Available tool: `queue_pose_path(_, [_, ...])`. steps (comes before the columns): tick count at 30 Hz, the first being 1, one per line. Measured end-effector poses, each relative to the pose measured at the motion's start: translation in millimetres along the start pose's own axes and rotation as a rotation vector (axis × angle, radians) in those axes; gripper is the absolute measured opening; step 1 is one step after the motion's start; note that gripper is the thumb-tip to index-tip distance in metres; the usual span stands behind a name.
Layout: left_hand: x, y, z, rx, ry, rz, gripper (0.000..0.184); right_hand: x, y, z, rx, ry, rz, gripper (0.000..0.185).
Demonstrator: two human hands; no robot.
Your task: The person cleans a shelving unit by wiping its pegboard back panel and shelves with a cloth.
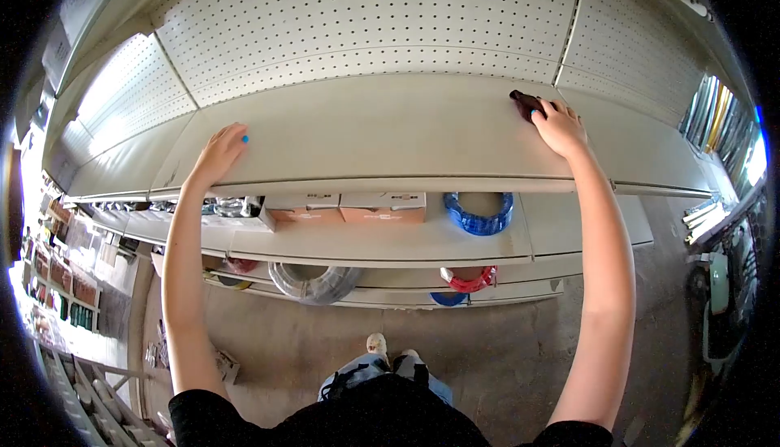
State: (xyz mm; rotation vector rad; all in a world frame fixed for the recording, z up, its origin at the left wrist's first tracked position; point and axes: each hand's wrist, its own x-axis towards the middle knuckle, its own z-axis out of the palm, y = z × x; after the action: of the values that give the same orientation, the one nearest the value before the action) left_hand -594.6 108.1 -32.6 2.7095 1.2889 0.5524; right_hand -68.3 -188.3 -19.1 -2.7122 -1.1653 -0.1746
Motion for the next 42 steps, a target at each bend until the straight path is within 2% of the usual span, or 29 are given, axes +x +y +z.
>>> queue_pose_path(5, [-2,11,-1,-0.021,0.007,-0.081,0.048,-2,-14,8,-0.066,0.022,0.046,0.058])
queue_pose_path(10, [1,1,6,-0.001,0.02,-0.037,0.05,-36,-94,8,-0.114,0.02,0.026,0.063])
queue_pose_path(13, [-4,13,0,0.053,0.054,-0.033,0.044,-62,-173,12,-0.092,0.022,-0.189,0.057])
queue_pose_path(16, [-9,22,-18,0.072,-0.057,-0.048,0.043,-79,-264,32,-0.001,0.092,-0.448,0.054])
queue_pose_path(18, [-10,12,-30,0.04,-0.127,0.026,0.044,-95,-328,29,0.026,0.033,-0.513,0.053])
queue_pose_path(19, [-9,3,-35,0.023,-0.162,0.061,0.044,-99,-355,32,0.033,0.036,-0.557,0.053])
queue_pose_path(23, [-3,-80,-36,0.079,0.0,0.13,0.05,-115,-440,31,0.07,-0.037,-0.688,0.054])
queue_pose_path(28, [4,-184,-62,-0.033,-0.058,0.049,0.043,-93,-433,46,0.159,-0.02,-0.647,0.054])
queue_pose_path(32, [7,-227,-64,0.072,-0.137,0.057,0.045,-49,-362,47,0.108,0.016,-0.305,0.056])
queue_pose_path(35, [-3,-228,-58,0.012,-0.005,0.064,0.043,-14,-304,48,0.105,0.021,-0.095,0.058])
queue_pose_path(37, [-3,-226,-61,0.001,0.01,0.066,0.041,-4,-287,42,0.058,0.01,0.053,0.062])
queue_pose_path(40, [-6,-224,-56,-0.027,0.077,0.059,0.038,14,-291,44,0.007,-0.011,0.169,0.063])
queue_pose_path(42, [-8,-222,-57,-0.047,0.114,0.058,0.037,21,-305,49,-0.014,-0.008,0.152,0.061])
